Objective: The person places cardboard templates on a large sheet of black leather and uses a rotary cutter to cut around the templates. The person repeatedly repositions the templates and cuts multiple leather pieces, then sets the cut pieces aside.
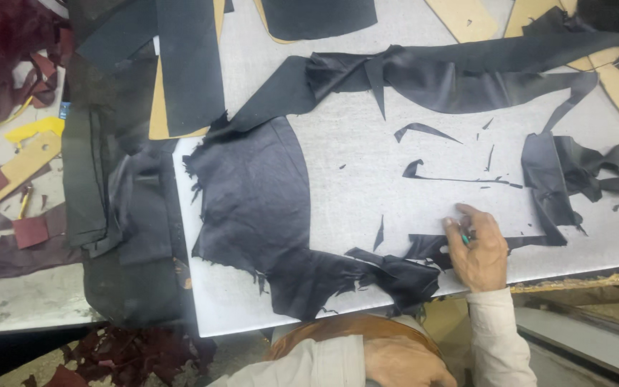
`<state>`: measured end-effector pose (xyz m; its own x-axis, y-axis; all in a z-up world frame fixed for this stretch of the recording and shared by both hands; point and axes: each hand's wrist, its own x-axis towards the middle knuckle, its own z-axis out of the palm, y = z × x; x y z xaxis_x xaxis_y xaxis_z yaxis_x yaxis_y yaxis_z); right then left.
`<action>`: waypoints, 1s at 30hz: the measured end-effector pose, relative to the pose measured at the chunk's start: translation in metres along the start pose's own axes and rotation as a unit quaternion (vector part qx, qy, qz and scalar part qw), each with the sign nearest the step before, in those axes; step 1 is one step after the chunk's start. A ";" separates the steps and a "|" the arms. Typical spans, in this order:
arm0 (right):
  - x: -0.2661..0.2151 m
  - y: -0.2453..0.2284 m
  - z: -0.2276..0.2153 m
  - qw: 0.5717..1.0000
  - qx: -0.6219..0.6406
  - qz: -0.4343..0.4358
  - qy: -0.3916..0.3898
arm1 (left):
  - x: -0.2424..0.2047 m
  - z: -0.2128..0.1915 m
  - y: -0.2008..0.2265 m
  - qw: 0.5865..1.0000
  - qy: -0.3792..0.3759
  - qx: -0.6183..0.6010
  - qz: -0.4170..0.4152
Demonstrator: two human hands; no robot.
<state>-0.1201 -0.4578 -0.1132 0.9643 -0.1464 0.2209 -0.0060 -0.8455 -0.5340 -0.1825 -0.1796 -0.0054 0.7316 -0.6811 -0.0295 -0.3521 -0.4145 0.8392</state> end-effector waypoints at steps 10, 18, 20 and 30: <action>-0.010 -0.023 -0.044 0.965 0.007 -0.084 -0.248 | 0.035 0.039 0.020 0.998 0.045 0.014 -0.041; 0.012 0.066 -0.035 0.896 0.144 -0.231 -0.352 | 0.062 0.057 0.052 0.993 -0.019 -0.050 -0.103; 0.043 0.115 -0.062 0.910 0.080 -0.182 -0.365 | 0.059 0.055 0.048 0.989 -0.005 -0.070 -0.131; 0.155 0.216 -0.189 0.970 -0.100 -0.172 0.139 | 0.065 0.008 0.001 0.904 0.239 0.317 -0.158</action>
<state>-0.0217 -0.7608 -0.0401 0.8097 0.0534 0.5844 0.2260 -0.9474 -0.2266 -0.1401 -0.2291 -0.0112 0.9698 -0.1912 0.1518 -0.2333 -0.9086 0.3463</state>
